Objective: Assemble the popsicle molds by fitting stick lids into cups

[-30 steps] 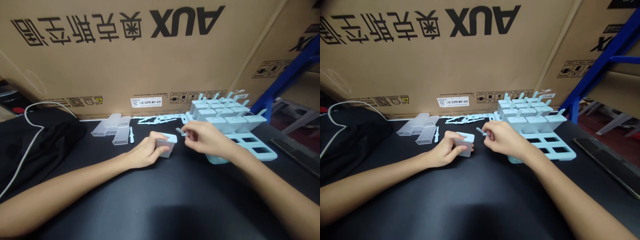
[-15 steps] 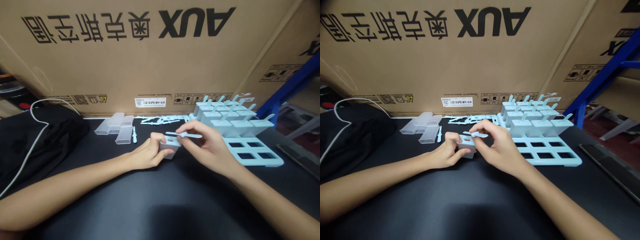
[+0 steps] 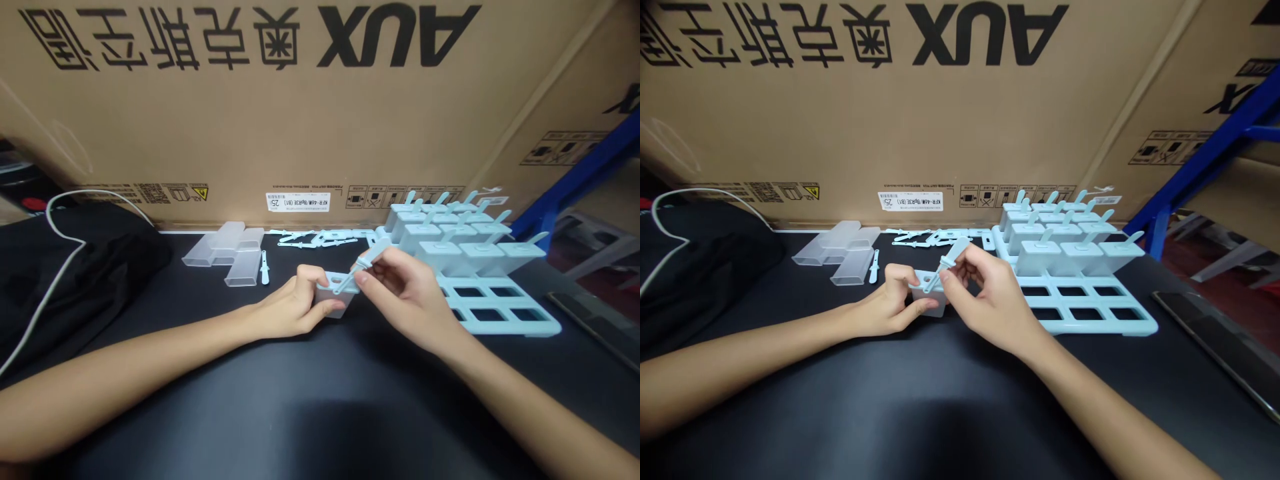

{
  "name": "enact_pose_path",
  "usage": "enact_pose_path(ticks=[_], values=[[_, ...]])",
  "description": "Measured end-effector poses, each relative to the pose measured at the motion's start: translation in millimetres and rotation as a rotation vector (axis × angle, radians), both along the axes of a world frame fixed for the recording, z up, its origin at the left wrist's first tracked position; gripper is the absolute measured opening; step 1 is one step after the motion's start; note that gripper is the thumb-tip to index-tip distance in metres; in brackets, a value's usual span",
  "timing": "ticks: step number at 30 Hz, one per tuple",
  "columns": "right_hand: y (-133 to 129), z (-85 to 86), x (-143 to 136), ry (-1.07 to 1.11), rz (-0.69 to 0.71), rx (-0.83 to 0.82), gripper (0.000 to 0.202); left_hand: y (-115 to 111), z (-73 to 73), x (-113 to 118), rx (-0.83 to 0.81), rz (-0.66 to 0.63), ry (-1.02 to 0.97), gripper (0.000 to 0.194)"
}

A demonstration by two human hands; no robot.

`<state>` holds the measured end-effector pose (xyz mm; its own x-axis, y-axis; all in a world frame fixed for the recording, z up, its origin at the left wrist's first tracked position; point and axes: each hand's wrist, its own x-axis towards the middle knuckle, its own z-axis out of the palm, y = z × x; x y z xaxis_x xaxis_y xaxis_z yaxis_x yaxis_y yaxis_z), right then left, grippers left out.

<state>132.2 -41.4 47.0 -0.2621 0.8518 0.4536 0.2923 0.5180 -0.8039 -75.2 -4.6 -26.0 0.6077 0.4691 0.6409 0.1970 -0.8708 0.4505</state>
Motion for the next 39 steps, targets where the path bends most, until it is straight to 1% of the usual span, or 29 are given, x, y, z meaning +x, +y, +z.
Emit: enact_pose_path(ticks=[6,8,11,13,16,18,20,23,25,28,32,35,39], values=[[1,-2.8,-4,0.044,-0.098,0.002,0.015,0,-3.0,-1,-0.013,0.01,0.02,0.032],[1,-2.4,-4,0.03,-0.107,0.005,0.015,0,-3.4,-1,-0.01,0.015,0.033,0.032],[2,-0.7,-4,-0.112,-0.052,0.042,0.017,0,-1.9,0,0.043,0.039,0.022,0.033],[2,1.7,-3,-0.235,-0.005,0.079,0.015,0,-0.2,1,0.059,0.016,0.005,0.032],[3,5.9,1,-0.347,0.055,0.107,0.004,0,1.3,2,0.011,-0.051,-0.019,0.032],[3,7.6,4,-0.384,0.094,0.112,0.011,0,1.2,1,-0.03,-0.062,-0.022,0.032],[4,8.0,8,-0.395,0.127,0.116,0.016,0,0.8,1,-0.046,-0.062,-0.021,0.033],[5,7.1,11,-0.405,0.168,0.114,0.017,0,0.3,0,-0.031,-0.078,-0.022,0.035],[5,6.4,12,-0.409,0.172,0.114,0.016,0,0.0,0,-0.014,-0.087,-0.02,0.036],[6,5.9,14,-0.394,0.158,0.112,0.014,0,-0.7,-1,-0.012,-0.061,-0.011,0.039],[7,6.1,17,-0.368,0.178,0.135,0.009,1,-1.7,-2,-0.079,-0.057,0.03,0.041],[9,6.6,19,-0.368,0.189,0.167,0.01,1,-1.3,-1,-0.137,-0.06,0.051,0.042],[11,7.2,21,-0.372,0.225,0.184,0.012,1,0.6,-1,-0.17,-0.063,0.021,0.041]])
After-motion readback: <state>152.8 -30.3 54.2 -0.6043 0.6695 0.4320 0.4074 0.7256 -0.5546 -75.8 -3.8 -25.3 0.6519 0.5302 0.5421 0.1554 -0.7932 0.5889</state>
